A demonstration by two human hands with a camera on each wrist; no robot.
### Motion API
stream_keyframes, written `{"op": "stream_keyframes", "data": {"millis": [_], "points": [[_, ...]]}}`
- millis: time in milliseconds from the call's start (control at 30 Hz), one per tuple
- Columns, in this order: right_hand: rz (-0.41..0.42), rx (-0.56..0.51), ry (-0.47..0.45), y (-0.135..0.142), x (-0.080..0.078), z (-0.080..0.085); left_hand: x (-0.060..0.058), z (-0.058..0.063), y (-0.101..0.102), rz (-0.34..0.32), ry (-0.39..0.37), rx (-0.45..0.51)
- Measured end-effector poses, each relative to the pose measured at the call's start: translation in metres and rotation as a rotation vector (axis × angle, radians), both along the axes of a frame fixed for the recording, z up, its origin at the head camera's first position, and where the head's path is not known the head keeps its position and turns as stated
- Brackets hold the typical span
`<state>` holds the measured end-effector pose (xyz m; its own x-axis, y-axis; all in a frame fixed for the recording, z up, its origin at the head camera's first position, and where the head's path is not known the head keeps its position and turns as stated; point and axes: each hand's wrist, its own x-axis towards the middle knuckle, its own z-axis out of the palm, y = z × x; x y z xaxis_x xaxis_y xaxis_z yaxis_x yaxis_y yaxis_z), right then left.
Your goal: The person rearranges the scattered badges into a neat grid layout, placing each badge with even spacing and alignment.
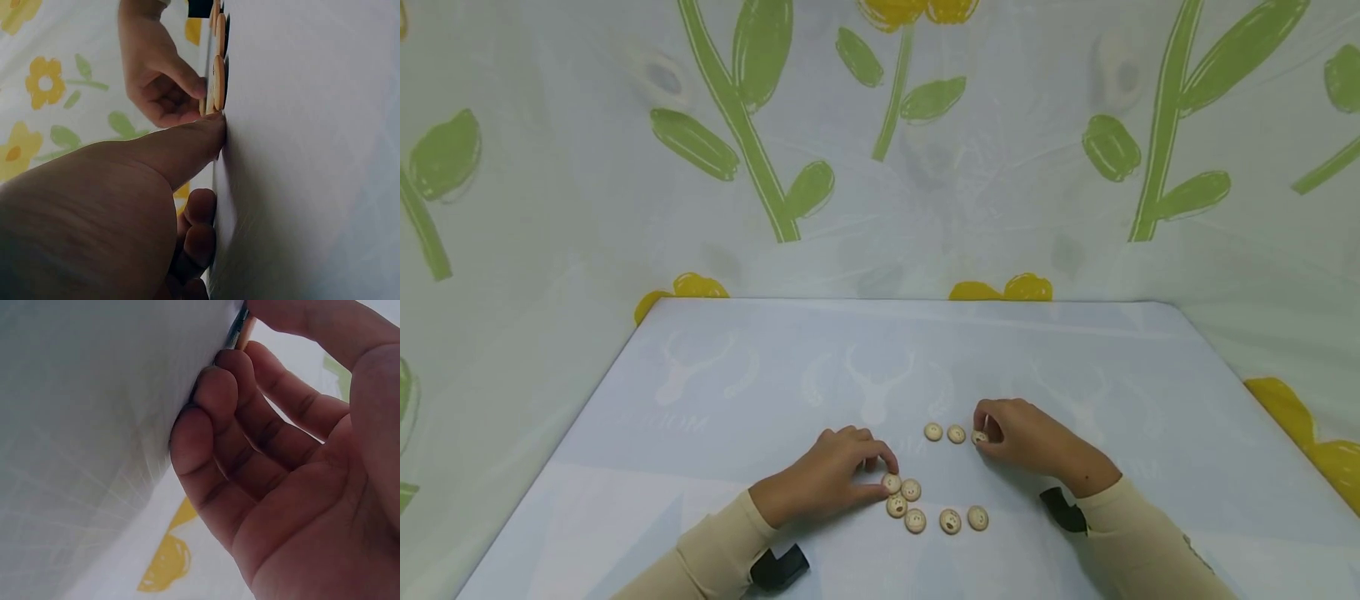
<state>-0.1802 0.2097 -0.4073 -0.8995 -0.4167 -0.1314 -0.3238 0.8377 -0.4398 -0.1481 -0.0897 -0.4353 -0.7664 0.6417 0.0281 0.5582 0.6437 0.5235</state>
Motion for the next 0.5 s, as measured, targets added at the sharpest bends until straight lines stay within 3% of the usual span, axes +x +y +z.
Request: {"op": "stream_keyframes", "data": {"millis": [500], "points": [[0.015,-0.017,-0.009,0.0007,-0.0005,0.0002,-0.0006,0.0009,-0.0002,-0.002,-0.008,0.001]]}}
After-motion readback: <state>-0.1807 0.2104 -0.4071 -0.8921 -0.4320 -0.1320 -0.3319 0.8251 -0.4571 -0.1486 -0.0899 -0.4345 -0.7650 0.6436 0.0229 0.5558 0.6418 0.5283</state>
